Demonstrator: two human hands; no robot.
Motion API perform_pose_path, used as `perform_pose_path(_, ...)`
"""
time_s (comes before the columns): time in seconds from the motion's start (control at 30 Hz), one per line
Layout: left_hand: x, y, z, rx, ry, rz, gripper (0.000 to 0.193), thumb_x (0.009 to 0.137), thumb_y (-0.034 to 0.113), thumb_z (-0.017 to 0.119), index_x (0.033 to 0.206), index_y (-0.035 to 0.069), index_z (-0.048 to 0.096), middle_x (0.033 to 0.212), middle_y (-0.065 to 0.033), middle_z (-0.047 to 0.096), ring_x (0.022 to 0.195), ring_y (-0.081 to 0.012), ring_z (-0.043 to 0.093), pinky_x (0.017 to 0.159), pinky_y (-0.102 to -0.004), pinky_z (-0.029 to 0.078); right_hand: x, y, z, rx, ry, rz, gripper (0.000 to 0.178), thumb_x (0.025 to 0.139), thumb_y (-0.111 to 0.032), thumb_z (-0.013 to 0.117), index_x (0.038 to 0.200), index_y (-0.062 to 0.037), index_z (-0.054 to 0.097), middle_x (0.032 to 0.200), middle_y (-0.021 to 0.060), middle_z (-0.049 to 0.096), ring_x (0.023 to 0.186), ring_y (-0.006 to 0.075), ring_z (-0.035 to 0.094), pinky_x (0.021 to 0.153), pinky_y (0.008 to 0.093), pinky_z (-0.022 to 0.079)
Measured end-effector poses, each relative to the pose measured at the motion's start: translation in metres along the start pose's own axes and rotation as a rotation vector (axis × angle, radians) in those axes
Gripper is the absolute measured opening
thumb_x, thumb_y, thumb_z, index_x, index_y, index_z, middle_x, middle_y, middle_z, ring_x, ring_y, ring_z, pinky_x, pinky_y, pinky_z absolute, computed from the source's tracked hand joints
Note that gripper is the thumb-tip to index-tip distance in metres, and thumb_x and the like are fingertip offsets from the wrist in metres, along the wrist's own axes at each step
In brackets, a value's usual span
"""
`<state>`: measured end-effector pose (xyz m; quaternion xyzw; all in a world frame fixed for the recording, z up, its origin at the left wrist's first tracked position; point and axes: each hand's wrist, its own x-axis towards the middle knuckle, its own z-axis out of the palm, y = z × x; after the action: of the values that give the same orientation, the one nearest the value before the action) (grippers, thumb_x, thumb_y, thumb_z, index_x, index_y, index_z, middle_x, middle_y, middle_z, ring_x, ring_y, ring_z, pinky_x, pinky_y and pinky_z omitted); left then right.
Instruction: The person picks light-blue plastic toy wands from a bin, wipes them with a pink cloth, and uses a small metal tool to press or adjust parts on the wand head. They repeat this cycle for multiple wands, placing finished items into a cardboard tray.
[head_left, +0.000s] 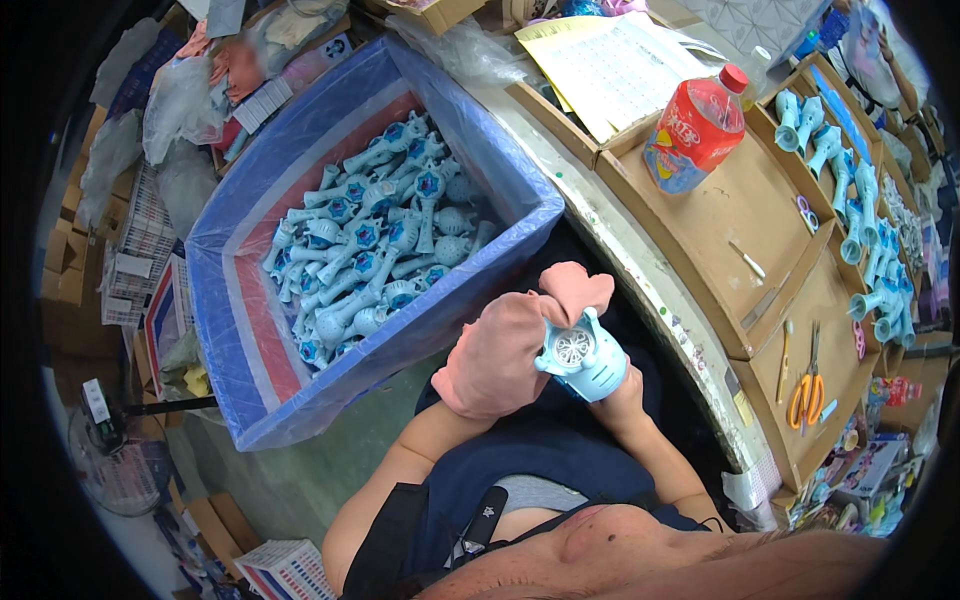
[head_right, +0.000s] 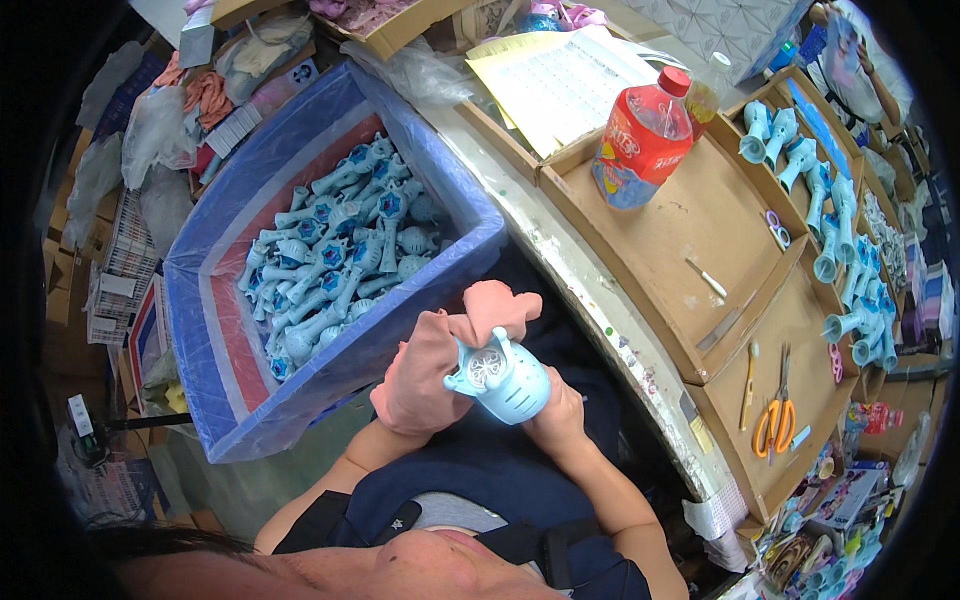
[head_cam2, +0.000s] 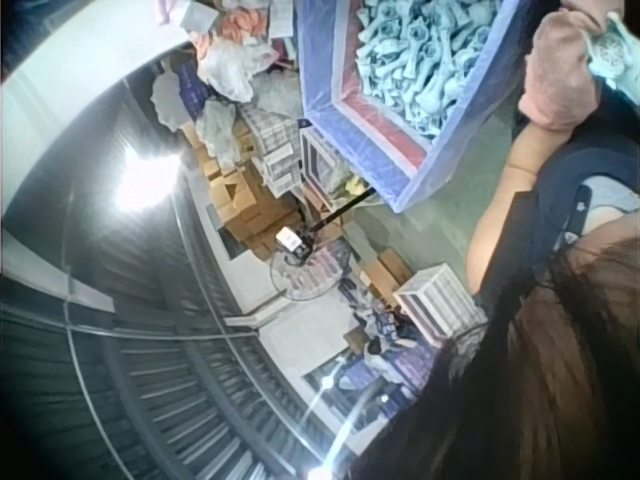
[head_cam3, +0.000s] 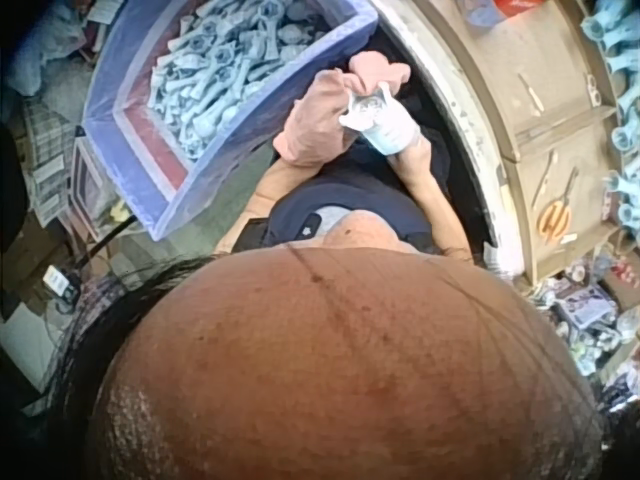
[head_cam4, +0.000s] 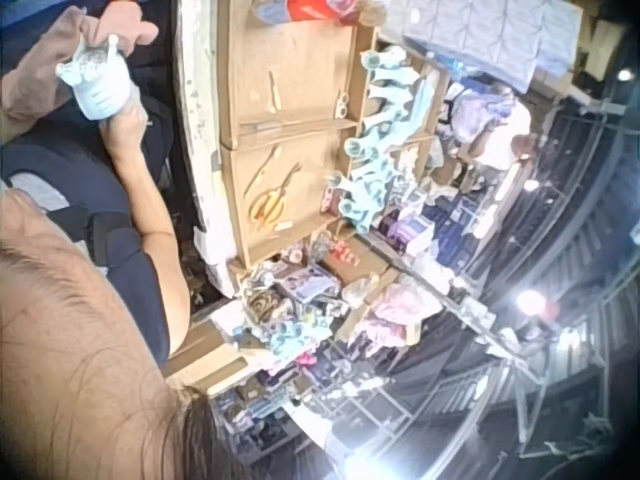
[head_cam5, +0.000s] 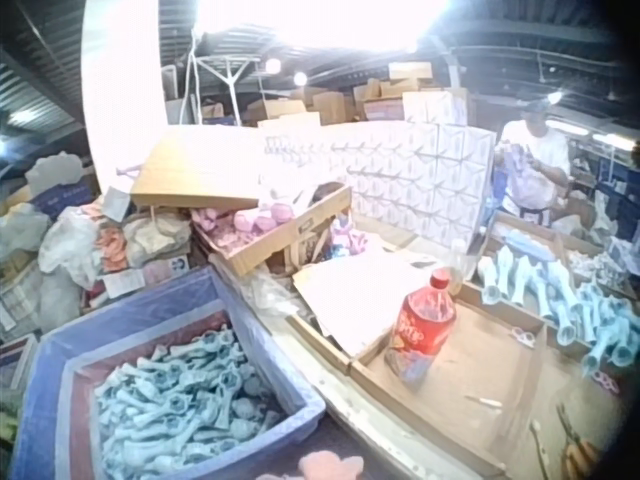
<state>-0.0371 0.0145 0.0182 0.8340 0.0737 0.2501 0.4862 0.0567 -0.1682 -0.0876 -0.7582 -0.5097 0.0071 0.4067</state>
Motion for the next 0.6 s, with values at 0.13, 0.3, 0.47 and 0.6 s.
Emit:
perform_pose_path(0.13,0.002,0.005,-0.001,-0.061,-0.051,-0.017,0.021,0.083,0.012,0.052,0.099,0.002,0.062,0.106,-0.0116,0.064,0.095,-0.0292,0.058,0.087,-0.0382,0.046,-0.004,-0.004,-0.002,-0.019,0.026,0.027,0.058,0.07,-0.014,0.084,0.116,0.0009,0.052,0.087,0.0163,0.066,0.075,0.0369,0.069,0.064,0.0415,0.056)
perform_pose_path(0.3,0.012,0.012,-0.006,-0.165,-0.091,-0.073,0.04,0.098,0.029,0.035,0.108,-0.001,0.06,0.114,-0.0136,0.062,0.102,-0.0254,0.057,0.096,-0.0362,0.045,-0.002,-0.01,-0.004,-0.031,0.029,0.078,0.059,0.07,-0.013,0.082,0.118,0.0011,0.052,0.091,0.0171,0.067,0.076,0.0385,0.069,0.066,0.0423,0.056)
perform_pose_path(0.47,0.021,0.011,0.005,-0.386,-0.051,-0.2,0.063,0.11,0.044,0.017,0.118,-0.003,0.058,0.124,-0.0164,0.061,0.11,-0.0228,0.059,0.103,-0.0346,0.044,0.016,-0.022,-0.024,0.22,-0.146,0.261,0.054,0.076,-0.011,0.078,0.121,0.0022,0.051,0.097,0.0188,0.069,0.079,0.0386,0.07,0.069,0.042,0.057)
perform_pose_path(0.6,0.029,0.006,0.022,-0.807,-0.111,-0.289,0.078,0.106,0.057,0.01,0.119,-0.003,0.059,0.118,-0.0159,0.063,0.105,-0.0226,0.061,0.1,-0.0343,0.046,0.033,-0.021,-0.047,0.959,-0.511,0.645,0.041,0.084,-0.016,0.076,0.115,0.0008,0.054,0.082,0.0124,0.067,0.067,0.0248,0.068,0.063,0.035,0.054)
